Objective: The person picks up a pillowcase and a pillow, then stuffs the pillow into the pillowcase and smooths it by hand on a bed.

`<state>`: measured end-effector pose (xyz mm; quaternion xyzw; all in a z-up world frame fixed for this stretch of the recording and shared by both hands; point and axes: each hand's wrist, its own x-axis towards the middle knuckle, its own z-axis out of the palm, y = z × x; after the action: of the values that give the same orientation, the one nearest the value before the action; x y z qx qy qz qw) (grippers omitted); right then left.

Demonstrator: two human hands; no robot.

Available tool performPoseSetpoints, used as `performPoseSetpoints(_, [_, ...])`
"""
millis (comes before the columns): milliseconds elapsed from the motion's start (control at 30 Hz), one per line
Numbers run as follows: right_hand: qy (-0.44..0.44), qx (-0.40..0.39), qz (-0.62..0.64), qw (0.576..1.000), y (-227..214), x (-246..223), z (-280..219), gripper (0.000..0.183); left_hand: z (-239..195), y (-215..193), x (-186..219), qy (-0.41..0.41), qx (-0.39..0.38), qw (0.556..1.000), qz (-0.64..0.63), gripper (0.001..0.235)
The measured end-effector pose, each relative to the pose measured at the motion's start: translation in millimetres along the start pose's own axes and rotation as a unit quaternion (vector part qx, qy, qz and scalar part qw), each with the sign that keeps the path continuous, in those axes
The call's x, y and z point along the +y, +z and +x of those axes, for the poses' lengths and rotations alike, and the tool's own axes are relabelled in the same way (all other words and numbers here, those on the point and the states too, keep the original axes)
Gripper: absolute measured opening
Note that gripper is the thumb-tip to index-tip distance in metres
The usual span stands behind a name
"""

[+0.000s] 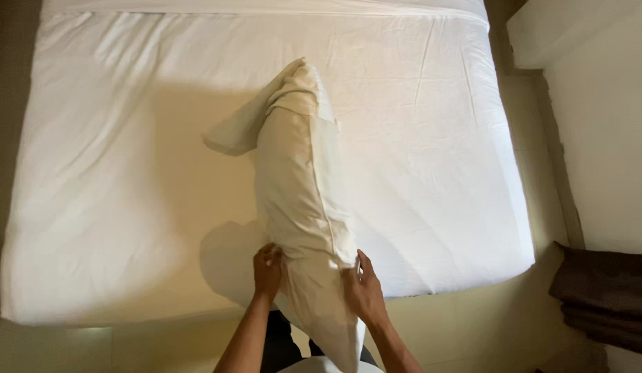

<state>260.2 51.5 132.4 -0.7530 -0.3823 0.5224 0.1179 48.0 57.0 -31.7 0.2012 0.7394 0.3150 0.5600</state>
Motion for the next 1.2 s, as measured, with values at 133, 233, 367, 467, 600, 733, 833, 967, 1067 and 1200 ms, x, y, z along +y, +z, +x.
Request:
performPoseSetpoints(133, [0.072,-0.027,-0.054,0.996,-19,10,24,0.114,16,3,11,-0.158,0.001,0.978,0.136,0.101])
performPoseSetpoints(233, [0.08,0.006,-0.094,0.992,-12,58,70,0.092,36,11,-11,-0.115,-0.098,0.971,0.184,0.096])
performPoseSetpoints(367, [0.077,0.107,-0.053,0.99,-38,71,101,0.052,68,10,-43,0.114,-0.106,0.962,0.223,0.074])
performPoseSetpoints(467, [0.048,0.133,-0.079,0.987,-55,106,138,0.055,23,-18,17,0.169,-0.144,0.961,0.164,0.063])
performPoseSetpoints(600, [0.03,0.095,-0.018,0.995,-64,85,65,0.052,-53,-64,91,0.21,-0.148,0.946,0.198,0.065])
performPoseSetpoints(733, [0.128,-0.037,-0.038,0.99,-54,69,-16,0.053,-125,-115,100,0.153,-0.242,0.911,0.299,0.06])
performPoseSetpoints(833, [0.128,-0.078,-0.11,0.983,-16,114,-3,0.059,-103,-138,44,0.102,-0.253,0.888,0.37,0.056])
performPoseSetpoints(967, [0.086,0.032,-0.336,0.937,25,127,13,0.062,-95,-148,16,0.016,-0.244,0.834,0.495,0.052])
performPoseSetpoints(1067, [-0.042,0.096,-0.363,0.926,42,64,22,0.051,-91,-144,33,-0.009,-0.203,0.848,0.49,0.05])
performPoseSetpoints(1200, [-0.173,0.092,-0.322,0.926,74,21,93,0.037,-24,-146,26,0.013,-0.136,0.933,0.334,0.05])
